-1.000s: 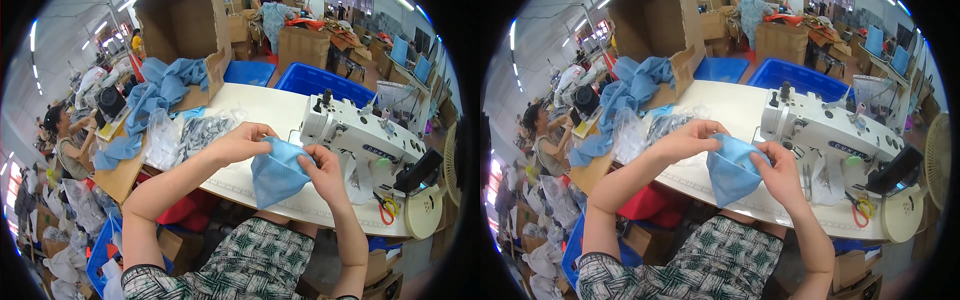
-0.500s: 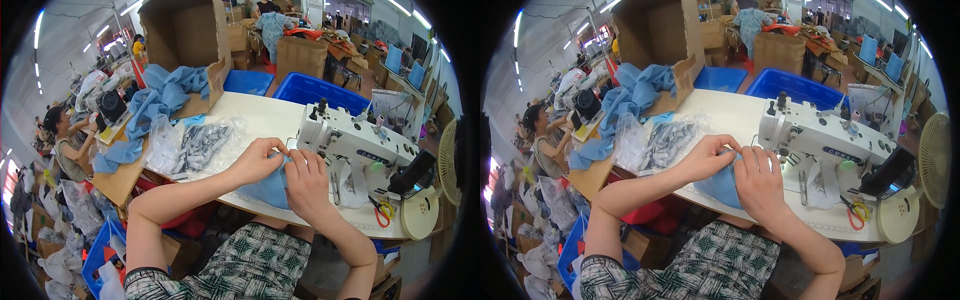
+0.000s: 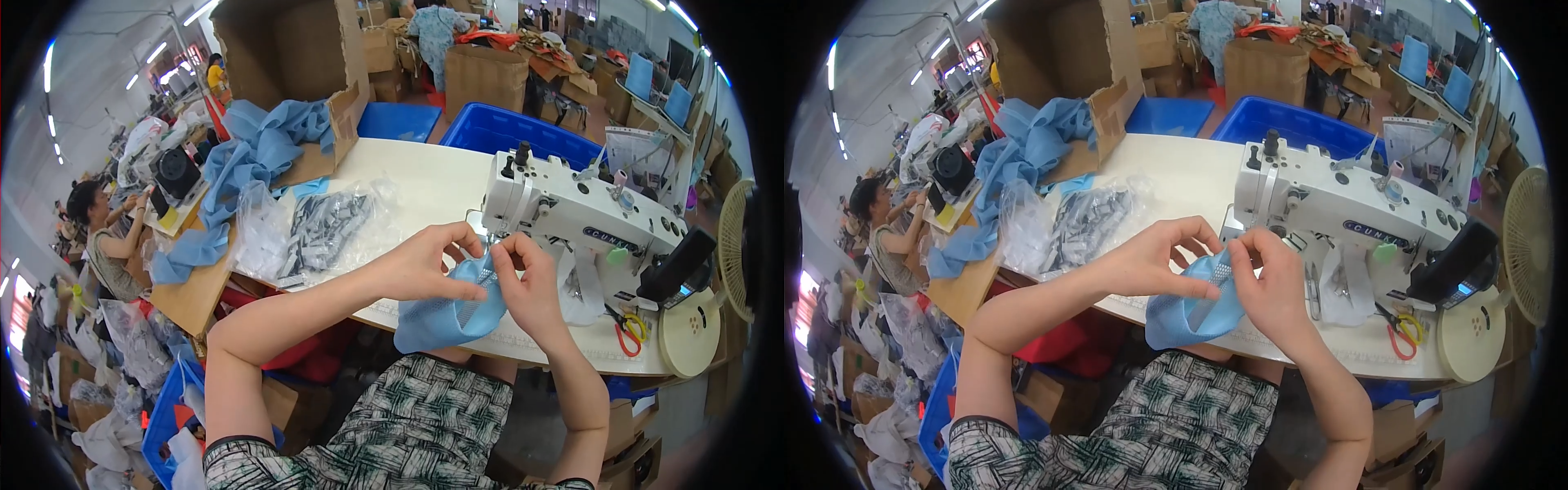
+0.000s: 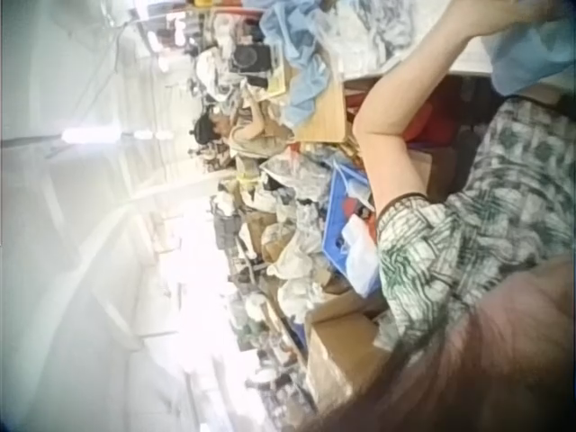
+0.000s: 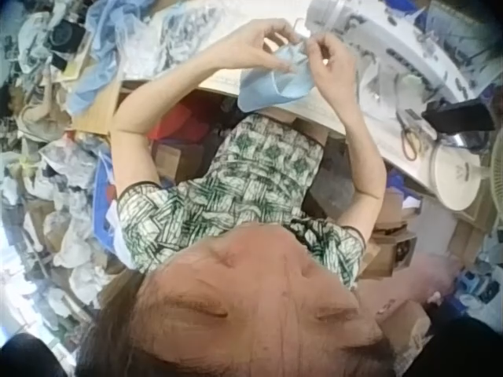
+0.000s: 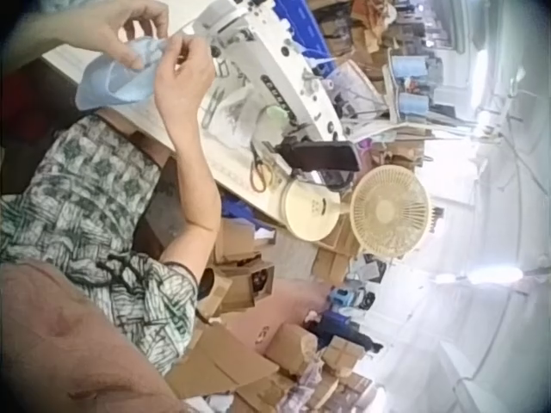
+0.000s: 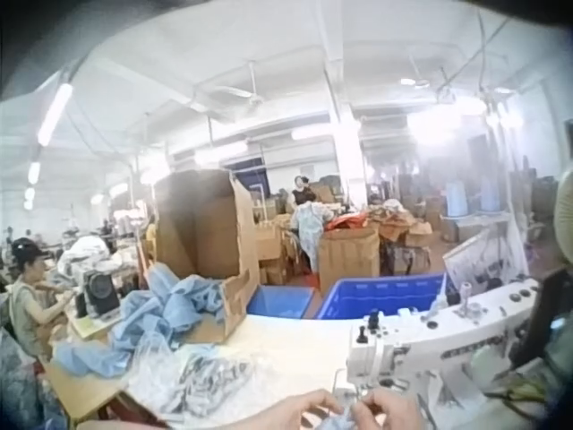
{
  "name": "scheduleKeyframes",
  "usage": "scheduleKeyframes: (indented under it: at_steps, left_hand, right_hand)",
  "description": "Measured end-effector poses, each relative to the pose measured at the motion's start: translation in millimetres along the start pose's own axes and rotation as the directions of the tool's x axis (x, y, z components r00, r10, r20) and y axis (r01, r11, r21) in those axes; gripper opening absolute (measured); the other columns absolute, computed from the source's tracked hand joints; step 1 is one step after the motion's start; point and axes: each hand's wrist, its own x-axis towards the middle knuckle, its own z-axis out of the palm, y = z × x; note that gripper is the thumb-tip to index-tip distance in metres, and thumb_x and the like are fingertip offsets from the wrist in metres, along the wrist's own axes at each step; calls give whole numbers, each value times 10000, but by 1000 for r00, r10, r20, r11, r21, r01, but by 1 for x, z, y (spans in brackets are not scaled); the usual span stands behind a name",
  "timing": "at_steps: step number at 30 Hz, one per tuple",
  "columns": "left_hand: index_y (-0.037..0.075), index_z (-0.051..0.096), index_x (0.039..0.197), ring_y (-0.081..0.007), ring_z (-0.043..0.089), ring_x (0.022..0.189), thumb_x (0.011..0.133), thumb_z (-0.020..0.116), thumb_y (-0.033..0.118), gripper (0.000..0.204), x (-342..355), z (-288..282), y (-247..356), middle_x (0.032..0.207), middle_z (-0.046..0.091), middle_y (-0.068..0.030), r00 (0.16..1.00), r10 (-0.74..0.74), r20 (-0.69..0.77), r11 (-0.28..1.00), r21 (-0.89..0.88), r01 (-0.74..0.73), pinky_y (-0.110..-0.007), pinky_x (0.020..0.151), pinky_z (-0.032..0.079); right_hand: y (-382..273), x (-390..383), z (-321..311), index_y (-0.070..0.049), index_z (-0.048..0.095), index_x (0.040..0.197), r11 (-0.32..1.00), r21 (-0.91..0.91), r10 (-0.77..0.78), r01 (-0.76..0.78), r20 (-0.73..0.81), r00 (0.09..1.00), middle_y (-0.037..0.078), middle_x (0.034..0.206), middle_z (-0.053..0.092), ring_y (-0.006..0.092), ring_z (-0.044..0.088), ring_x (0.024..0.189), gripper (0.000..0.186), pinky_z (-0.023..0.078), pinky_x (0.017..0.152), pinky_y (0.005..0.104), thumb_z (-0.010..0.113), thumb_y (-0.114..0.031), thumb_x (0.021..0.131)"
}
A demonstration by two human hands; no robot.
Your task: Sewing a blue mesh fabric component using an industrial sewing machine in a workshop.
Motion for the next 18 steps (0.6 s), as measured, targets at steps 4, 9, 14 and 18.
scheduleKeyframes:
  at_steps: [4, 9, 14, 18]
  left_hand:
    - [0, 655, 1084, -216, 676, 937, 875, 744, 169, 283, 0, 4, -3, 1024, 694, -100, 997, 16, -80, 993, 122, -6, -321, 795, 542]
    - [-40, 701, 1035, -149, 625, 792, 946, 697, 169, 227, 8, 4, -18, 833, 687, -81, 987, -8, -163, 1000, 19, 11, -302, 721, 506]
    - [-53, 722, 1055, -92, 561, 727, 984, 636, 119, 205, 11, 1, -17, 783, 685, -45, 983, -112, -143, 993, -47, 106, -289, 687, 479]
    - [-46, 735, 1047, -87, 586, 726, 974, 650, 123, 203, 12, -2, -21, 798, 706, -46, 989, -60, -138, 998, -32, 56, -277, 666, 473]
  right_hand:
    - [-8, -3, 4, 3, 650, 915, 999, 12, -35, 35, -24, 999, 90, 785, 673, 164, 672, 689, 159, 498, 577, 302, 657, -131, 1000]
    - [2, -2, -5, 3, 667, 947, 955, 255, 141, -155, 71, 987, 2, 764, 640, 62, 575, 679, 198, 452, 588, 238, 649, -175, 1031]
    - [6, -2, -11, -5, 686, 974, 948, 267, 138, -174, 150, 979, -33, 771, 615, 27, 523, 689, 208, 413, 594, 209, 645, -197, 1044]
    - [2, -1, -13, 2, 690, 977, 938, 286, 159, -195, 144, 977, -26, 773, 627, 29, 547, 703, 213, 441, 614, 210, 639, -193, 1045]
